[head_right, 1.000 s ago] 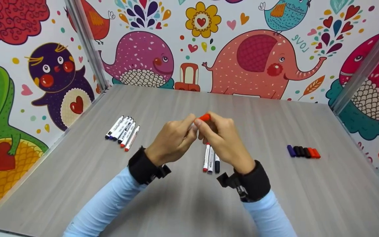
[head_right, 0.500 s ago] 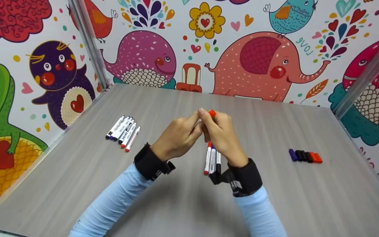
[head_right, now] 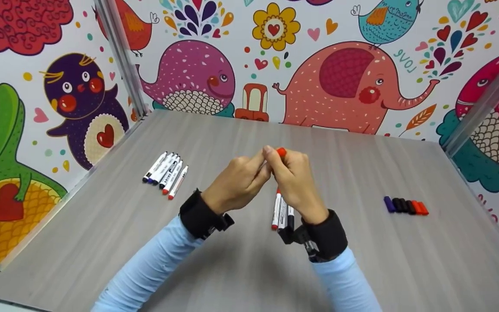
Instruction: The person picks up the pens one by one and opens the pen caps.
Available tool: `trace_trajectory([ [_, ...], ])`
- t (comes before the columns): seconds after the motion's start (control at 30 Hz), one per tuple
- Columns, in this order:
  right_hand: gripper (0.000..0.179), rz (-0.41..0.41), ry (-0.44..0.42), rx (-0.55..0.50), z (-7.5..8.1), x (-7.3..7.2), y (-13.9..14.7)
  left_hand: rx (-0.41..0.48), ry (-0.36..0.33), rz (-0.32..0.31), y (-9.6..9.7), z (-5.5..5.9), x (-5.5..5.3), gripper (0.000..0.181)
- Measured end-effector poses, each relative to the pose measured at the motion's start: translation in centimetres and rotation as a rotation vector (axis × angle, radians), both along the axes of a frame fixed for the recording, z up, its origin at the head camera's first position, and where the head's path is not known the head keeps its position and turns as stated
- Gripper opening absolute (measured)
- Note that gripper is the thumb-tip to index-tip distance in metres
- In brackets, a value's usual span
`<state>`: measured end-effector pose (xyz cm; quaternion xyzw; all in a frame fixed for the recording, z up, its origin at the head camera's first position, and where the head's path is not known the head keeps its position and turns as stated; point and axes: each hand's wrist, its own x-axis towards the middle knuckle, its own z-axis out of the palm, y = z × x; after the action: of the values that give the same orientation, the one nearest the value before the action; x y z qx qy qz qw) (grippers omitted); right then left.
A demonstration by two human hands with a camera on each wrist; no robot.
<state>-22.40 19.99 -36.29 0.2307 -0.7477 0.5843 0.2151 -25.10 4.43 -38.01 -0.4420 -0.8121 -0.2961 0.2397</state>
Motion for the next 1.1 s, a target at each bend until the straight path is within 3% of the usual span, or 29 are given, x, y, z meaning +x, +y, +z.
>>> trace_trajectory([
  [0.33,0.048,0.001,0.026,-0.106,-0.4,0.2,-0.4,0.008,-0.011,0.000,0.2,0.1,0.7,0.026],
  [0.63,0.048,-0.006,0.174,-0.104,-0.7,0.4,-0.2,0.012,-0.018,-0.040,0.6,0.1,1.4,0.025],
  [1.1,0.047,-0.011,0.321,-0.139,-0.9,0.7,-0.5,0.000,-0.095,-0.113,0.1,0.9,2.4,0.028],
])
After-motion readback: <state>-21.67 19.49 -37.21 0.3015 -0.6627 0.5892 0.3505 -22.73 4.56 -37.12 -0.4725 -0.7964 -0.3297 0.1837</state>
